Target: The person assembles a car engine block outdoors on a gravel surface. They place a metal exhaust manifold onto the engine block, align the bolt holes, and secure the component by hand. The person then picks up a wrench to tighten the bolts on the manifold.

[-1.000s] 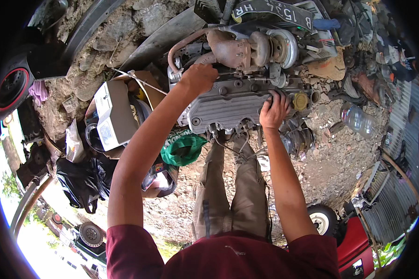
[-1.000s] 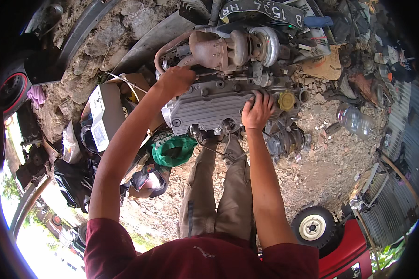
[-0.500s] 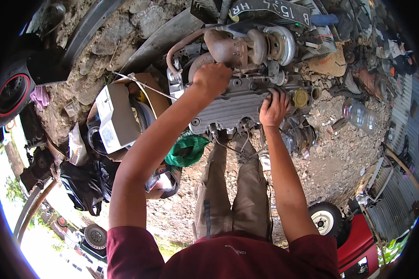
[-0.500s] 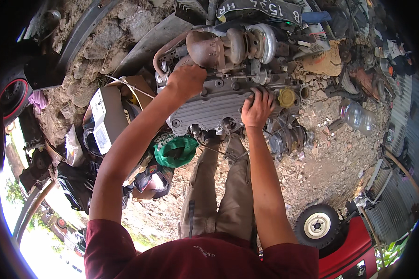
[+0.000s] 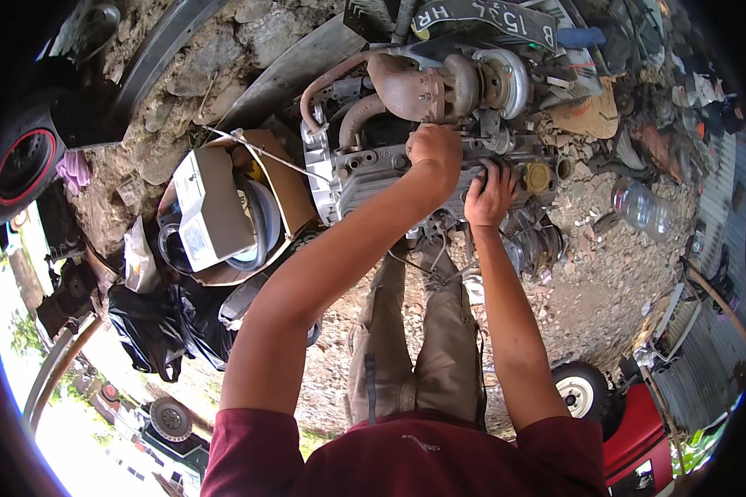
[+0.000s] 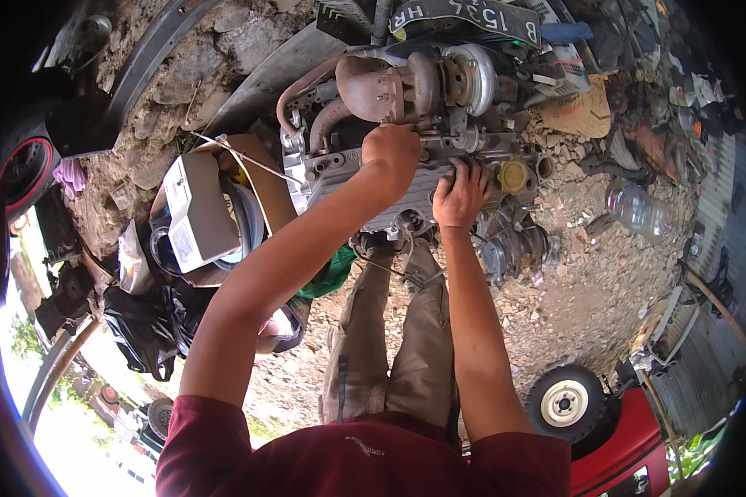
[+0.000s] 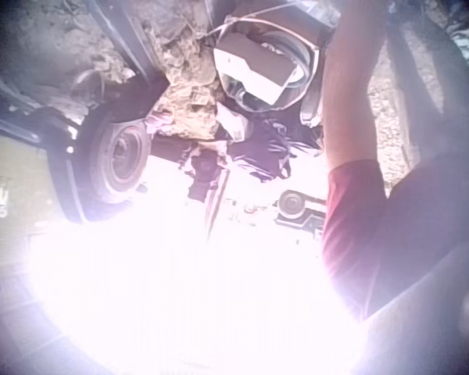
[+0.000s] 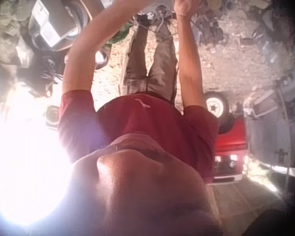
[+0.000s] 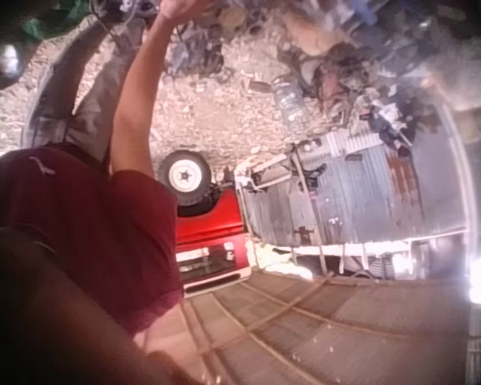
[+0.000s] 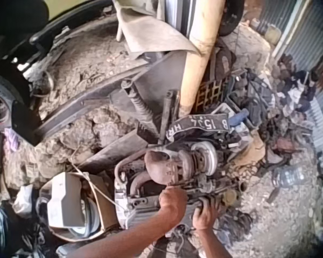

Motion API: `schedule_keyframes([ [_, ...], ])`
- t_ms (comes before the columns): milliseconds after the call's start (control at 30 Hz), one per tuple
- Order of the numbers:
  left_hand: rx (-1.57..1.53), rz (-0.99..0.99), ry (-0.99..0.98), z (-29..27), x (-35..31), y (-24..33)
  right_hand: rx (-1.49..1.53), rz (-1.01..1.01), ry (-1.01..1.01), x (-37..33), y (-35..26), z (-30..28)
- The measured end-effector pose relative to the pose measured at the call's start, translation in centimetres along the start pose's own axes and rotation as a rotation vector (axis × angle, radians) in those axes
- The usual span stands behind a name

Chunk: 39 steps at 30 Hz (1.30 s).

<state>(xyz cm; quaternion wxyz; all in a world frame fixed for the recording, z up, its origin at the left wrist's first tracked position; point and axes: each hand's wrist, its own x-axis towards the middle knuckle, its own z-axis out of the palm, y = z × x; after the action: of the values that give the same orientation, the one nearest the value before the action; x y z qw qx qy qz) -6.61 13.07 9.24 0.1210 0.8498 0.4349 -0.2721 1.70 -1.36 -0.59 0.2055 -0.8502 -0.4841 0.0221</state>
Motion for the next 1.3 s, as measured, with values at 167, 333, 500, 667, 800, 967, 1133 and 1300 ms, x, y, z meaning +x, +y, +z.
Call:
schedule_keyframes([
  [167, 0.036, 0.264, 0.071, 0.6, 0.1, -1.8, 0.01, 0.007, 0.006, 0.0, 0.0, 0.0],
  [333, 0.074, 0.196, -0.078, -1.1, -0.2, -2.4, 0.015, -0.003, -0.014, 0.0, -0.1, -0.2],
  [500, -0.023, 0.26, 0.034, -0.5, -0.7, -5.8, 0.02, 0.006, -0.019, 0.1, -0.2, -0.3],
  [667, -0.205, 0.108, -0.094, 1.8, -0.4, -9.5, 0.022, 0.0, -0.017, 0.2, 0.0, -0.5],
  [800, -0.302, 0.078, 0.339, 5.4, 0.6, -11.8, 0.026, -0.012, -0.011, 0.1, -0.4, -0.3],
  [967, -0.599, -0.122, 0.671, 7.6, 2.9, -13.3, 0.014, -0.014, -0.024, 0.5, -0.4, -0.5],
  [1133, -0.667, -0.196, 0.79, 13.2, 4.8, -15.2, 0.021, -0.018, -0.025, 0.3, -0.6, -0.5],
  [1300, -0.541, -0.258, 0.692, 11.3, 4.4, -13.8, 0.01, -0.014, -0.02, 0.1, -0.2, -0.5],
])
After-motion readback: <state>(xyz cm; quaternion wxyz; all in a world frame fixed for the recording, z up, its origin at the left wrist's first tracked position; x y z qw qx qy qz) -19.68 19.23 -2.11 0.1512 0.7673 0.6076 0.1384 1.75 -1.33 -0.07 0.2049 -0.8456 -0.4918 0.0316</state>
